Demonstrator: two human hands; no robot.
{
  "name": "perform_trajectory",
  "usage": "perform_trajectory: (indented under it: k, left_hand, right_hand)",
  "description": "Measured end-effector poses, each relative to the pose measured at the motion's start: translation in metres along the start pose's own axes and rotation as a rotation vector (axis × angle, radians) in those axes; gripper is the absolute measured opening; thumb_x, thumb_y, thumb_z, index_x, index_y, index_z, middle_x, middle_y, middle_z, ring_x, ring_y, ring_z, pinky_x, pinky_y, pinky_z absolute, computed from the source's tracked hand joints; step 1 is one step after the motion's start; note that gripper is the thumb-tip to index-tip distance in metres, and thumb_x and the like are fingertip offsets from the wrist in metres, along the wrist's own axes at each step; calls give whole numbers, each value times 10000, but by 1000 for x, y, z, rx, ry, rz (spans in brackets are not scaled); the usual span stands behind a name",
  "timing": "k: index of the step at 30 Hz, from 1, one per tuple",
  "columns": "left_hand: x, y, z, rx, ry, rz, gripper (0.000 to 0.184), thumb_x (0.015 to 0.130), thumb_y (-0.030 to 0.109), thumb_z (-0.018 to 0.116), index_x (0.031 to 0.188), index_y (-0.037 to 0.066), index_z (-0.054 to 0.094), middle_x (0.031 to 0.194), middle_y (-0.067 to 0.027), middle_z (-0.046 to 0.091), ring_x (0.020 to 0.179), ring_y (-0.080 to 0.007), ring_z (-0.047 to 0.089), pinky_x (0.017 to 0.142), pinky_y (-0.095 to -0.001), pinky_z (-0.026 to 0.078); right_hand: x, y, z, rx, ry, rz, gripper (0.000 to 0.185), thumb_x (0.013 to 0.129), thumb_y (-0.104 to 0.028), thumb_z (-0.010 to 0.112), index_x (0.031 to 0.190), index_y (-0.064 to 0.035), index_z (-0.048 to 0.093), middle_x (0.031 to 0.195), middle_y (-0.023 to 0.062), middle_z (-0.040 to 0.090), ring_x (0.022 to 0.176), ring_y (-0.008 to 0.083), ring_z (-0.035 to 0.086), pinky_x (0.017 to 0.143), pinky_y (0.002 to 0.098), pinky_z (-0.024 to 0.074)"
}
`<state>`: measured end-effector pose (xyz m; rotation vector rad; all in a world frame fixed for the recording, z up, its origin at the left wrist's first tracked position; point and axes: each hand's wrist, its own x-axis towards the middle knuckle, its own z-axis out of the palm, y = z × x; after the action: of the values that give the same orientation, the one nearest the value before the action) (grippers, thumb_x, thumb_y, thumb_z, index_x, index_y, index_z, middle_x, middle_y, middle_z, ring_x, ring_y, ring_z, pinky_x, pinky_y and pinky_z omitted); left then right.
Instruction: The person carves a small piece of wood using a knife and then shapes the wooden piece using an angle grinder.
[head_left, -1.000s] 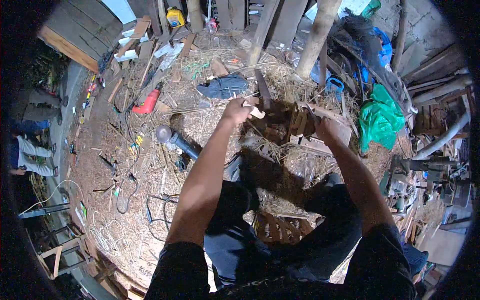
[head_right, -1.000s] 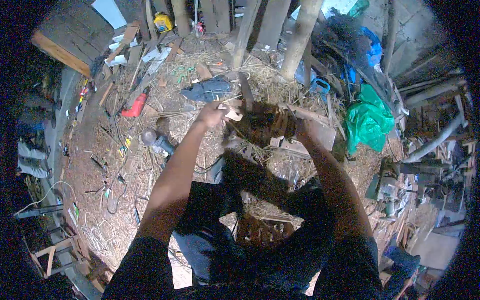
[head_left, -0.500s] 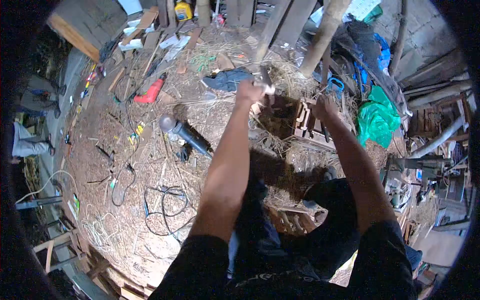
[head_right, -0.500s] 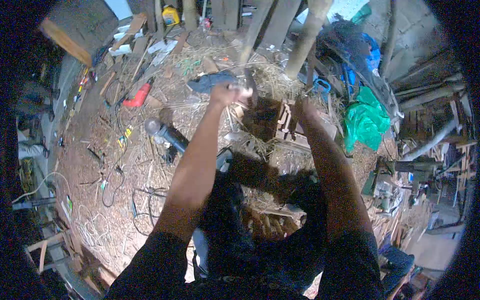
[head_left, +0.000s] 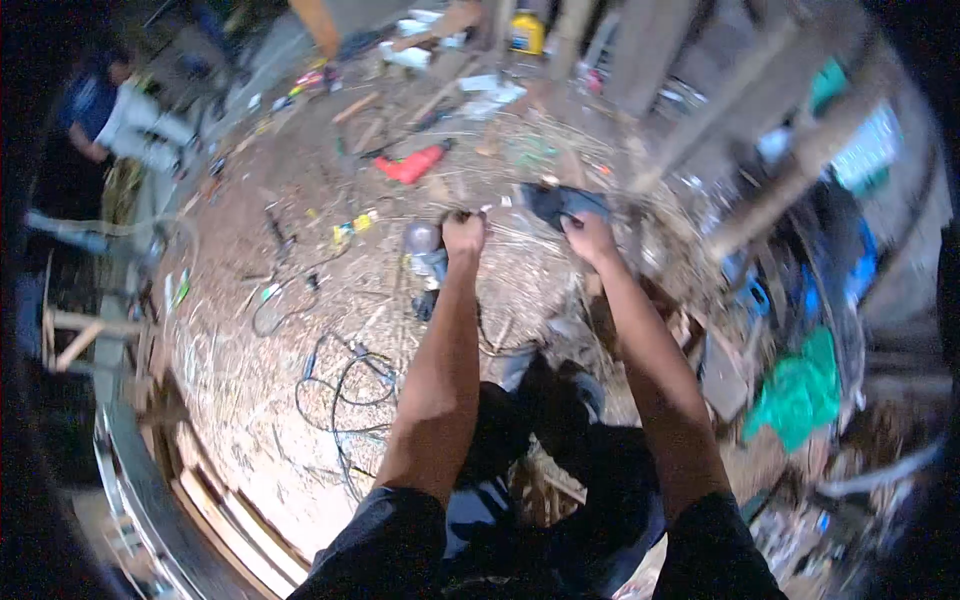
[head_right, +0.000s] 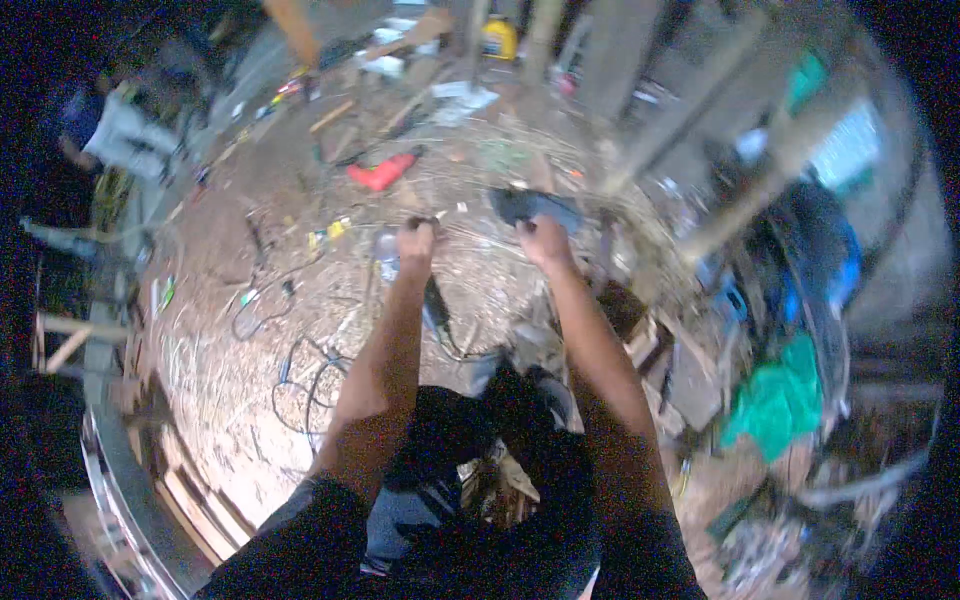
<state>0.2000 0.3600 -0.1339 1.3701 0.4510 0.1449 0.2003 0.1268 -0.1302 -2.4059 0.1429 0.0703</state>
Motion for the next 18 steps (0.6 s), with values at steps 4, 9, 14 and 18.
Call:
perform_trajectory:
  k: [4, 9, 14, 18]
  left_hand:
    - [-15, 33, -46, -92, 241, 38, 110, 764, 39, 624, 857, -19, 619, 753, -67, 626, 617, -150, 598, 520, -283, 476]
    - [-2, -45, -108, 372, 550, -37, 228, 726, 151, 643, 864, -30, 660, 766, -116, 659, 693, -198, 619, 648, -331, 491]
    - [2, -76, -133, 427, 611, -215, 379, 719, 183, 718, 994, -48, 597, 822, -139, 664, 749, -196, 639, 677, -334, 503]
    - [-29, -69, -152, 231, 459, -135, 328, 721, 165, 713, 898, -84, 595, 770, -116, 663, 690, -166, 614, 617, -294, 496]
  right_hand:
    - [33, -3, 94, 277, -134, -98, 314, 858, -326, 618, 828, -16, 655, 716, 137, 643, 636, 239, 627, 589, 375, 481]
    - [25, 17, 246, 222, -230, -250, 353, 791, -345, 692, 807, 1, 623, 646, 121, 627, 630, 236, 628, 590, 393, 471]
    - [8, 38, 381, 261, -389, -250, 537, 824, -315, 601, 1237, 9, 486, 1108, 296, 570, 1035, 449, 553, 900, 488, 433]
    - [-14, -17, 354, 168, -582, -178, 573, 775, -324, 660, 1224, -6, 497, 1074, 229, 588, 960, 375, 563, 863, 453, 452]
